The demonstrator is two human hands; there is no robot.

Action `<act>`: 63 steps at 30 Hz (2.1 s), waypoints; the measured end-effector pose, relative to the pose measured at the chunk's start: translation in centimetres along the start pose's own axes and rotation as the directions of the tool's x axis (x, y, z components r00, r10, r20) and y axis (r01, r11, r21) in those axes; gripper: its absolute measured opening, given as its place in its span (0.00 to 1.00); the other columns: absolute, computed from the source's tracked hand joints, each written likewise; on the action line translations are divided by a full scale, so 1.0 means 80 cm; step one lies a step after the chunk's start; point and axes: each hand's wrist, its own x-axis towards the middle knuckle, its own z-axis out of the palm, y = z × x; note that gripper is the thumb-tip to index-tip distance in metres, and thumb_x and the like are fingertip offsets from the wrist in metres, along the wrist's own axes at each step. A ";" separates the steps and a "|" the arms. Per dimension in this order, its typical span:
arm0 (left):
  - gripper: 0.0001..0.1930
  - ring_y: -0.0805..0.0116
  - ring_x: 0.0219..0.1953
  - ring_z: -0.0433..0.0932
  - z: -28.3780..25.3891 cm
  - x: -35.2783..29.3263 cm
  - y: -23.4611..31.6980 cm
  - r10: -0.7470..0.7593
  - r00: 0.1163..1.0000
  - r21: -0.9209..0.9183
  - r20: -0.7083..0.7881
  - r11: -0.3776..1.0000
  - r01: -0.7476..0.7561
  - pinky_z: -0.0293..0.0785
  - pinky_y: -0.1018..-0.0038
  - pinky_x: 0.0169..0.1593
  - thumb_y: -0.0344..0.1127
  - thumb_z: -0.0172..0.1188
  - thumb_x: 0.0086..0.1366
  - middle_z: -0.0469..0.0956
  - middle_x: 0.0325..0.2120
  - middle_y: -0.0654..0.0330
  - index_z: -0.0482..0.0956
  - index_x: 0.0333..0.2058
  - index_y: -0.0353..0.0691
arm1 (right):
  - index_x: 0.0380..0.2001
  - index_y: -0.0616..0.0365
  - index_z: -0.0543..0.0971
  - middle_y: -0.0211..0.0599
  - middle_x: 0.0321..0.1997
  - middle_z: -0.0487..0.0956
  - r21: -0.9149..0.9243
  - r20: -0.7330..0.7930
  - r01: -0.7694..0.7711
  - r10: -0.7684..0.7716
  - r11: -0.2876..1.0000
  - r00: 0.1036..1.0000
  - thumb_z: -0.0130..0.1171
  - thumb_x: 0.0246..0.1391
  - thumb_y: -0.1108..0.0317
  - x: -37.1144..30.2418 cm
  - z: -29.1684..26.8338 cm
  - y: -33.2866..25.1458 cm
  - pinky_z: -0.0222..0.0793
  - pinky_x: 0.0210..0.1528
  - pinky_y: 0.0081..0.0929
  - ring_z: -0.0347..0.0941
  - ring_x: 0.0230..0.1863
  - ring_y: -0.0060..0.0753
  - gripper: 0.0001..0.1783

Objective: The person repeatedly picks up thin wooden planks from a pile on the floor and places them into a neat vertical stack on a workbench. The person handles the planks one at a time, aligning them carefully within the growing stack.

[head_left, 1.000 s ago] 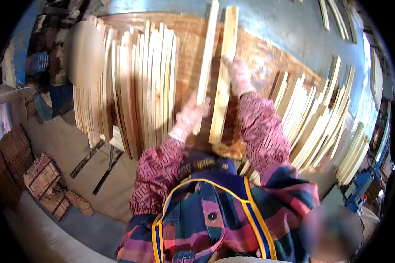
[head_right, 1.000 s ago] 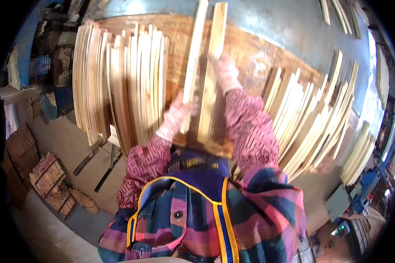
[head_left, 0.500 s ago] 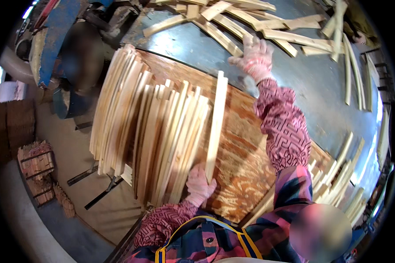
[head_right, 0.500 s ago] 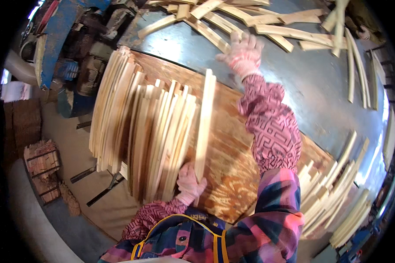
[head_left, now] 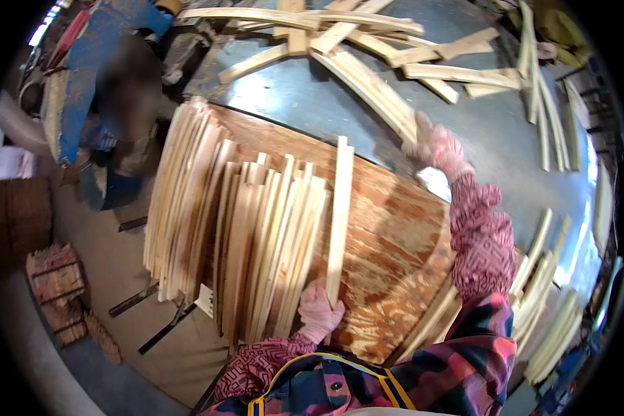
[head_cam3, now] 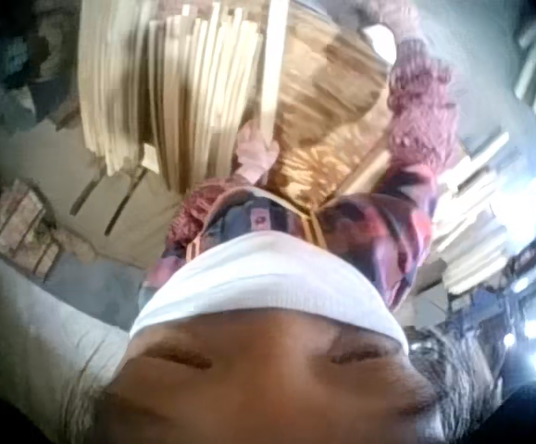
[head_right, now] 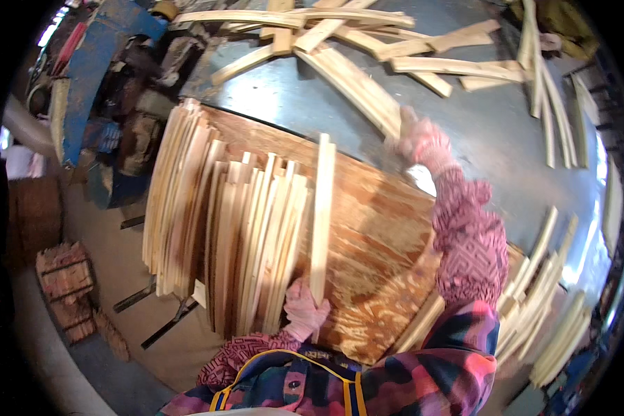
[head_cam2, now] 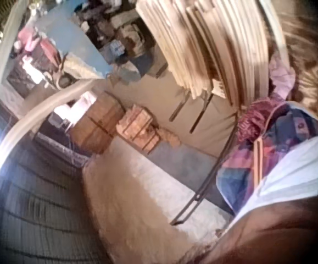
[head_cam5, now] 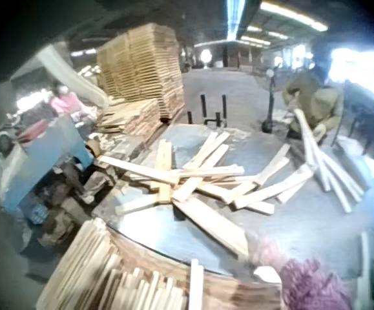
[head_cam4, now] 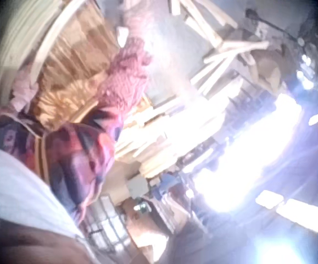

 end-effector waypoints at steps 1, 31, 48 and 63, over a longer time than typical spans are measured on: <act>0.41 0.45 0.56 0.67 0.003 -0.003 -0.003 0.034 0.999 0.016 -0.039 0.999 -0.034 0.69 0.56 0.58 0.47 0.68 0.49 0.67 0.55 0.46 0.65 0.60 0.34 | 0.68 0.50 0.62 0.59 0.57 0.76 0.119 -0.040 0.082 -0.077 0.989 0.996 0.65 0.46 0.36 -0.030 0.029 0.037 0.76 0.50 0.43 0.76 0.55 0.53 0.51; 0.45 0.39 0.59 0.63 -0.010 0.060 0.048 0.048 0.993 0.187 0.108 0.980 -0.068 0.62 0.49 0.61 0.66 0.56 0.60 0.57 0.64 0.41 0.51 0.71 0.56 | 0.62 0.57 0.70 0.50 0.63 0.72 0.233 0.723 0.395 -0.429 0.889 0.541 0.53 0.60 0.43 -0.270 0.216 -0.053 0.64 0.64 0.37 0.69 0.63 0.47 0.36; 0.42 0.39 0.50 0.69 0.000 0.070 0.032 0.287 0.956 0.190 -0.068 0.944 -0.270 0.71 0.49 0.48 0.53 0.66 0.55 0.62 0.57 0.40 0.59 0.65 0.49 | 0.62 0.58 0.65 0.44 0.38 0.81 0.884 -0.242 0.127 0.208 0.449 0.948 0.62 0.48 0.64 0.148 0.035 -0.029 0.76 0.30 0.32 0.80 0.32 0.36 0.36; 0.48 0.37 0.69 0.52 -0.012 0.070 0.066 -0.068 0.962 0.248 0.265 0.969 0.001 0.56 0.47 0.67 0.61 0.58 0.61 0.48 0.69 0.39 0.43 0.73 0.58 | 0.51 0.63 0.77 0.37 0.43 0.82 0.919 0.262 -0.228 0.067 -0.322 0.963 0.62 0.59 0.73 -0.395 0.381 0.069 0.78 0.44 0.32 0.80 0.40 0.35 0.17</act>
